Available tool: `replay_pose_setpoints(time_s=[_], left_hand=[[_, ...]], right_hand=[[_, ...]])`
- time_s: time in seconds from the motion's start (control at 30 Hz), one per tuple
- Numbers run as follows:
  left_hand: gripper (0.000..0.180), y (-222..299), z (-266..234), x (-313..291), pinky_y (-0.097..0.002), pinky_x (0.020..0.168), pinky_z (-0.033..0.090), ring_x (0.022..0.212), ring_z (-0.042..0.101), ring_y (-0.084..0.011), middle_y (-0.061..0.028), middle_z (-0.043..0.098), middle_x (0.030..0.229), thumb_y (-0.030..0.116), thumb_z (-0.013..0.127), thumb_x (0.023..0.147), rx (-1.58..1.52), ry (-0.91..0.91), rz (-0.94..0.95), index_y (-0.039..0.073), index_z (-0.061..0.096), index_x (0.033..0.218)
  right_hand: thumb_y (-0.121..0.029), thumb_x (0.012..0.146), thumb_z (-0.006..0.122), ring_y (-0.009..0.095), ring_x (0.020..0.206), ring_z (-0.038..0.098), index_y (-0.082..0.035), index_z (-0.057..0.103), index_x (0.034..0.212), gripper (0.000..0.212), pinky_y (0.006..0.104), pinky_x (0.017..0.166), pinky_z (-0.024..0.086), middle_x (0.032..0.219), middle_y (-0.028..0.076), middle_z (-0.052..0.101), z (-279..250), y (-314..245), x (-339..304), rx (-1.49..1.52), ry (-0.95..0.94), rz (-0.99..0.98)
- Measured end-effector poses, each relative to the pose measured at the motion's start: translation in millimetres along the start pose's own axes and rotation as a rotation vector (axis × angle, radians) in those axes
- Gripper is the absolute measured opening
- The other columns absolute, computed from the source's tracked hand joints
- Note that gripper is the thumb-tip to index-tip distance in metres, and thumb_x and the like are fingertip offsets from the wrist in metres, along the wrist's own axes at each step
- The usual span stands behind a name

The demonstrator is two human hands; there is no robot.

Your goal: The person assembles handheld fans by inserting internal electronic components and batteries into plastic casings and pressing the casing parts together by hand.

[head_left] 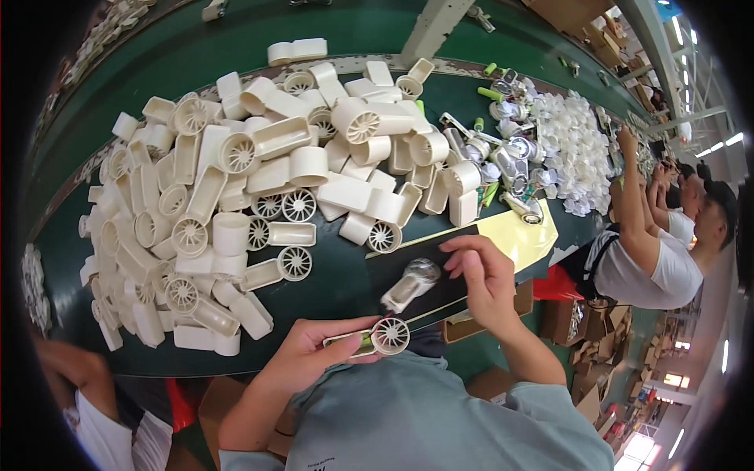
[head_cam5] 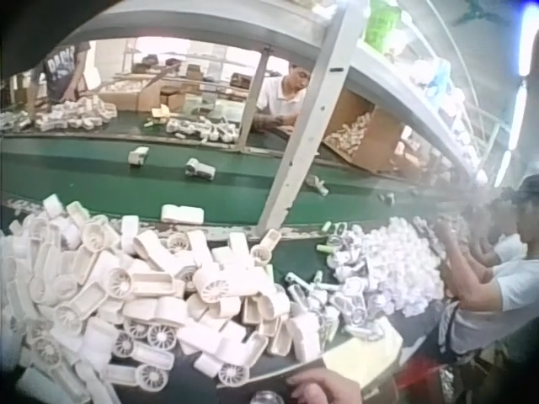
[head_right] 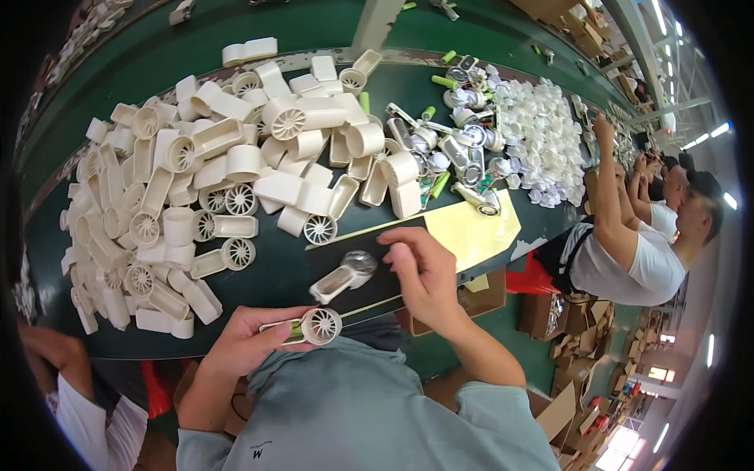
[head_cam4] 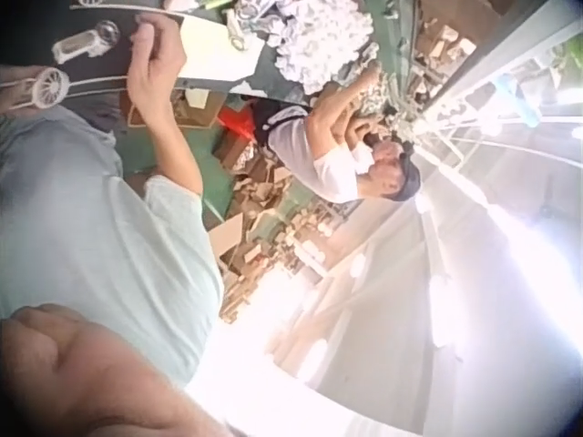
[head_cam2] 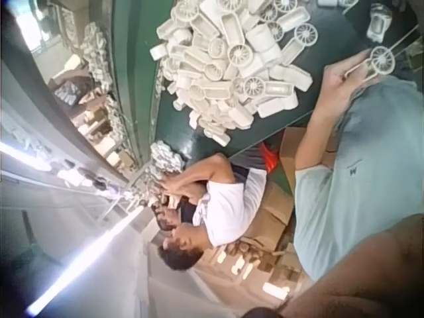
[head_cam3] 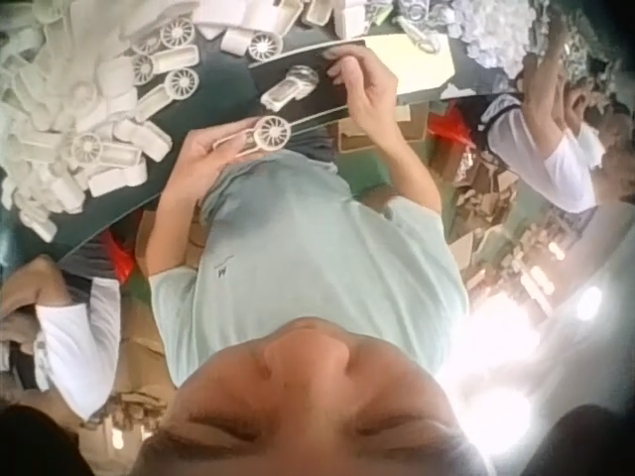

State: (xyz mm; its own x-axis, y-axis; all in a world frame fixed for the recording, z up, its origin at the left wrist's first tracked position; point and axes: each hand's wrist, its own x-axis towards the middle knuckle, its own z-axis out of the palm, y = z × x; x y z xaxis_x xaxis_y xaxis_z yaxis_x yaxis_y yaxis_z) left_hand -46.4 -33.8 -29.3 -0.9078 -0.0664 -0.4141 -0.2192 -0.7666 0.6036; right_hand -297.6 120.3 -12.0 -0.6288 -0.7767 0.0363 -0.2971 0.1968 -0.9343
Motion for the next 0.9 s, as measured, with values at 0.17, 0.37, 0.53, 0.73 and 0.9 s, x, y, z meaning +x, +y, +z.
replay_pose_setpoints(time_s=[0.17, 0.37, 0.53, 0.73, 0.9], left_hand=[[0.045, -4, 1, 4, -0.0353, 0.105, 0.054, 0.119, 0.065, -0.0203, -0.0157, 0.063, 0.137, 0.007, 0.063, 0.102, -0.075, 0.005, 0.073, -0.007, 0.053, 0.144], [0.047, -10, 4, 12, -0.0306, 0.098, 0.054, 0.115, 0.065, -0.0148, -0.0121, 0.068, 0.131, -0.001, 0.069, 0.096, 0.216, 0.002, 0.262, -0.005, 0.058, 0.141], [0.043, -29, 8, 23, -0.0298, 0.094, 0.055, 0.108, 0.067, -0.0134, -0.0116, 0.072, 0.123, -0.004, 0.069, 0.094, 0.314, 0.138, 0.302, -0.005, 0.062, 0.136], [0.037, -42, 11, 32, -0.0300, 0.089, 0.057, 0.103, 0.069, -0.0141, -0.0136, 0.074, 0.117, -0.005, 0.070, 0.092, 0.429, 0.234, 0.419, -0.007, 0.064, 0.129], [0.039, -43, 12, 31, -0.0303, 0.086, 0.058, 0.101, 0.070, -0.0154, -0.0163, 0.074, 0.114, -0.006, 0.070, 0.091, 0.539, 0.243, 0.473, -0.007, 0.064, 0.129]], right_hand=[[0.000, 0.086, 0.077, 0.027, 0.096, 0.069, -0.003, 0.070, 0.111, 0.026, 0.0350, 0.081, 0.055, 0.109, 0.011, 0.072, -53, 27, -25, -0.656, 0.255, -0.098], [0.001, 0.086, 0.075, 0.029, 0.105, 0.068, -0.005, 0.069, 0.120, 0.035, 0.0357, 0.086, 0.054, 0.120, 0.013, 0.072, -55, 30, -34, -0.718, 0.166, -0.191], [0.001, 0.086, 0.073, 0.034, 0.111, 0.062, -0.003, 0.064, 0.125, 0.040, 0.0407, 0.095, 0.051, 0.122, 0.015, 0.067, -44, 26, -5, -0.627, 0.087, -0.166], [0.007, 0.085, 0.068, 0.036, 0.105, 0.061, -0.002, 0.064, 0.118, 0.034, 0.0419, 0.092, 0.051, 0.110, 0.015, 0.063, -39, 20, 6, -0.532, 0.055, -0.088], [0.011, 0.081, 0.067, 0.036, 0.103, 0.060, -0.003, 0.063, 0.110, 0.032, 0.0426, 0.093, 0.050, 0.103, 0.014, 0.060, -32, 27, 5, -0.589, 0.030, -0.234]])
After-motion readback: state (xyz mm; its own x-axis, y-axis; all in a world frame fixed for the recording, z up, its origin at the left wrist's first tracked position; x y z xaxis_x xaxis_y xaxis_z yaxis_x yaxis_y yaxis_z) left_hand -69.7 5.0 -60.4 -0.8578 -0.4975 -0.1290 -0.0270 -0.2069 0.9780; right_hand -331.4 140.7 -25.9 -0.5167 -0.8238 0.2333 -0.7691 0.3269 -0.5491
